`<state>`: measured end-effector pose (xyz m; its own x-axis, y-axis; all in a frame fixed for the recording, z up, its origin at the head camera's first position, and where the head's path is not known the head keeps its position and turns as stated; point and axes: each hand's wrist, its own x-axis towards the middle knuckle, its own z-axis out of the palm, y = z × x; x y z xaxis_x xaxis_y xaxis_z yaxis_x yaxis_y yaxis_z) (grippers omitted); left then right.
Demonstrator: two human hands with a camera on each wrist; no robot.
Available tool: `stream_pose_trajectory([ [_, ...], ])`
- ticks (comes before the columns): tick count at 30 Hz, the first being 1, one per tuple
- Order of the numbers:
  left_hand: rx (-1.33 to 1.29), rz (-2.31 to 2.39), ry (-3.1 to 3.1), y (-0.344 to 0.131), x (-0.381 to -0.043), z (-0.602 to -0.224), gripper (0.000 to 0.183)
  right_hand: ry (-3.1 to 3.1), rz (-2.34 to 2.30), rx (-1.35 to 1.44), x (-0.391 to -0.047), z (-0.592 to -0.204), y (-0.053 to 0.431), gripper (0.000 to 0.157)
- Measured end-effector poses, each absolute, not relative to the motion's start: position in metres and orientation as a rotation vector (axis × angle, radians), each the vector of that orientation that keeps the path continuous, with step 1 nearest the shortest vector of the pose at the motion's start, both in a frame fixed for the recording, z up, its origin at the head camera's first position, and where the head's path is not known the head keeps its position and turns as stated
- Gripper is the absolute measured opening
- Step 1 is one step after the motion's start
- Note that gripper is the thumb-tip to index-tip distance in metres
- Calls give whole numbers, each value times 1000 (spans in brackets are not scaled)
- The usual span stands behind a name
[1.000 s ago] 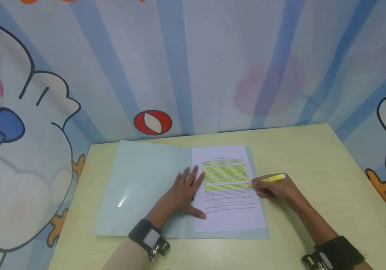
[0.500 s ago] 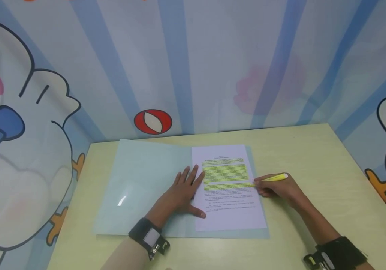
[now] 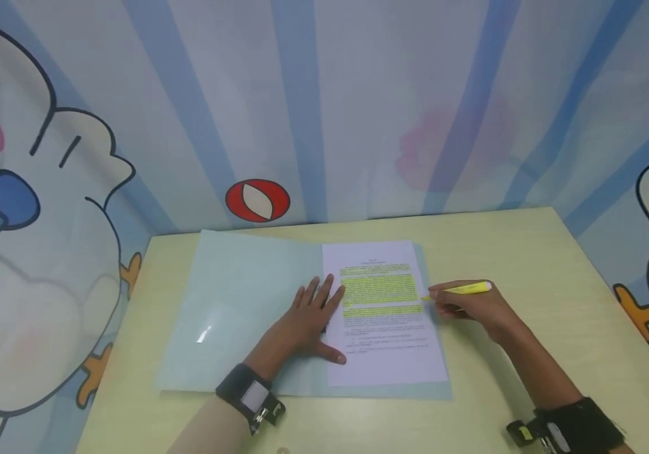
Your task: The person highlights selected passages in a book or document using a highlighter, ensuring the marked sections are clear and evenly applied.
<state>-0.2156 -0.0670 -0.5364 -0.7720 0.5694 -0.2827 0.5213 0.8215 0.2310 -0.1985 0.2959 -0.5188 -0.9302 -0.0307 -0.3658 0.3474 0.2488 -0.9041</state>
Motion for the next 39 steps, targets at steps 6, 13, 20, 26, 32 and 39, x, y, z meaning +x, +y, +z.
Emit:
stream_pose_trajectory([
  [6, 824, 201, 2669, -67, -217, -536, 140, 2263, -1716, 264, -199, -504, 292, 48],
  [13, 840, 187, 2659, -66, -219, -534, 141, 2263, -1753, 239, -199, -498, 285, 47],
  [20, 825, 165, 2657, -65, -219, -536, 142, 2248, -1763, 198, -200, -489, 272, 44],
  [26, 810, 165, 2664, -66, -217, -535, 141, 2243, -1764, 148, -200, -485, 261, 41],
  [32, 819, 174, 2675, -66, -215, -532, 140, 2225, -1788, 104, -199, -481, 249, 40],
  [39, 833, 166, 2669, -66, -216, -533, 140, 2223, -1793, 38, -202, -477, 234, 37],
])
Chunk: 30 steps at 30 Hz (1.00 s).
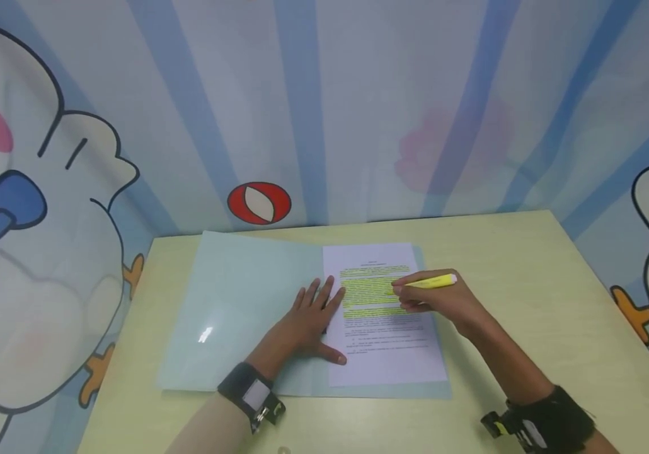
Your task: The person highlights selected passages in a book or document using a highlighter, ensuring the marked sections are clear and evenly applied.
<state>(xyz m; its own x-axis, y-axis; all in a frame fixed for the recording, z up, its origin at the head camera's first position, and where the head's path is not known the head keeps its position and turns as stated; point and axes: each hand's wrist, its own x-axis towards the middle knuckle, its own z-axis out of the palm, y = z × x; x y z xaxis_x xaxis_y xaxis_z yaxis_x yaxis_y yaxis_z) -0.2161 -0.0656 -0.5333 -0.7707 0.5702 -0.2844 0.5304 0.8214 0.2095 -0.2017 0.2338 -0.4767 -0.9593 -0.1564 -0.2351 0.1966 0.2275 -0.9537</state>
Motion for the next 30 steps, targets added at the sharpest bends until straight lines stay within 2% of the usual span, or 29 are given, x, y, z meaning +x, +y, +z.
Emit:
stream_pose_trajectory([
  [30, 836, 94, 2662, -66, -221, -539, 141, 2143, -1720, -95, -206, -489, 176, 27],
])
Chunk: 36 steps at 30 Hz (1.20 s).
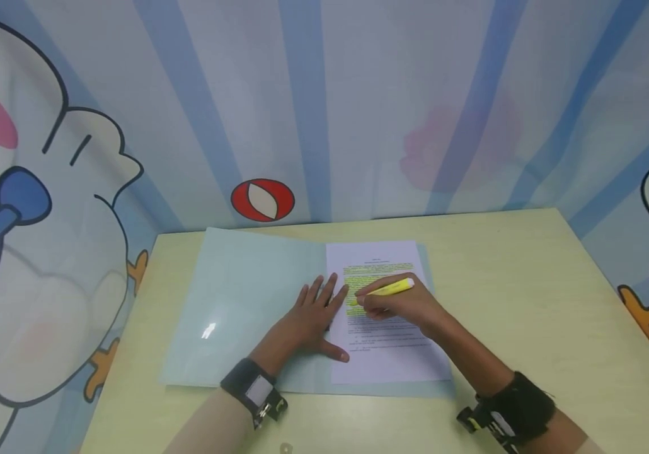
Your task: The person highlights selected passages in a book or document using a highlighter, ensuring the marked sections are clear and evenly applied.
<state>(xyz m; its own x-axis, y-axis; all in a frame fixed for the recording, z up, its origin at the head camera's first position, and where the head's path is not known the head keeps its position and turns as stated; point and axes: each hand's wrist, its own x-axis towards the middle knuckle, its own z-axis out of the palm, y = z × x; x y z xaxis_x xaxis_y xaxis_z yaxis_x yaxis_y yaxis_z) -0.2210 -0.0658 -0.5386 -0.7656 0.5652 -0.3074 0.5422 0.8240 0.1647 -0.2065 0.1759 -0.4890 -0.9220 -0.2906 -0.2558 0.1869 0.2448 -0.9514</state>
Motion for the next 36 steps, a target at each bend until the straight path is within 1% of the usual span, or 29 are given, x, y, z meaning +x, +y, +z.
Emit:
stream_pose_trajectory([
  [11, 862, 81, 2664, -65, -220, -534, 139, 2151, -1713, -5, -210, -514, 162, 23],
  [22, 861, 89, 2666, -65, -222, -534, 139, 2160, -1726, 35, -210, -527, 159, 26],
  [29, 865, 102, 2665, -66, -220, -532, 139, 2160, -1704, 124, -210, -536, 157, 22],
  [36, 854, 104, 2667, -66, -218, -530, 138, 2169, -1714, 118, -209, -542, 155, 23],
])
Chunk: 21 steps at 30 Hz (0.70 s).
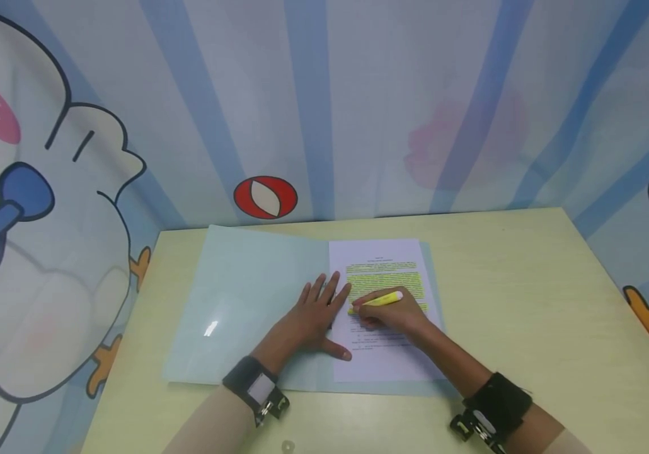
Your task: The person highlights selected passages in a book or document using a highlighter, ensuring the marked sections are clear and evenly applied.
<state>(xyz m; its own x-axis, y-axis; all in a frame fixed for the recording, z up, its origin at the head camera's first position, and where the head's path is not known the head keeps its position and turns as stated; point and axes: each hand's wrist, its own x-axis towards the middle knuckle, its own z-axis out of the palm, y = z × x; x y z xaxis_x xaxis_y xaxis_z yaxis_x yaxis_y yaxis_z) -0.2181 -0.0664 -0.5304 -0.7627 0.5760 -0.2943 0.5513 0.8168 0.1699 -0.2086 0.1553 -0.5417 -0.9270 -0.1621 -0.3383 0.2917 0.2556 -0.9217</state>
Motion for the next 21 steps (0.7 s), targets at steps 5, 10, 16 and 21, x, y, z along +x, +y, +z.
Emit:
stream_pose_trajectory([
  [5, 845, 103, 2665, -66, -219, -530, 139, 2154, -1742, 91, -207, -543, 155, 25],
  [10, 846, 107, 2662, -66, -219, -531, 139, 2152, -1747, 95, -207, -545, 155, 25],
  [16, 858, 99, 2667, -66, -219, -531, 139, 2147, -1751, 92, -207, -548, 156, 25],
  [21, 865, 91, 2668, -67, -219, -532, 139, 2137, -1744, 105, -207, -549, 156, 26],
])
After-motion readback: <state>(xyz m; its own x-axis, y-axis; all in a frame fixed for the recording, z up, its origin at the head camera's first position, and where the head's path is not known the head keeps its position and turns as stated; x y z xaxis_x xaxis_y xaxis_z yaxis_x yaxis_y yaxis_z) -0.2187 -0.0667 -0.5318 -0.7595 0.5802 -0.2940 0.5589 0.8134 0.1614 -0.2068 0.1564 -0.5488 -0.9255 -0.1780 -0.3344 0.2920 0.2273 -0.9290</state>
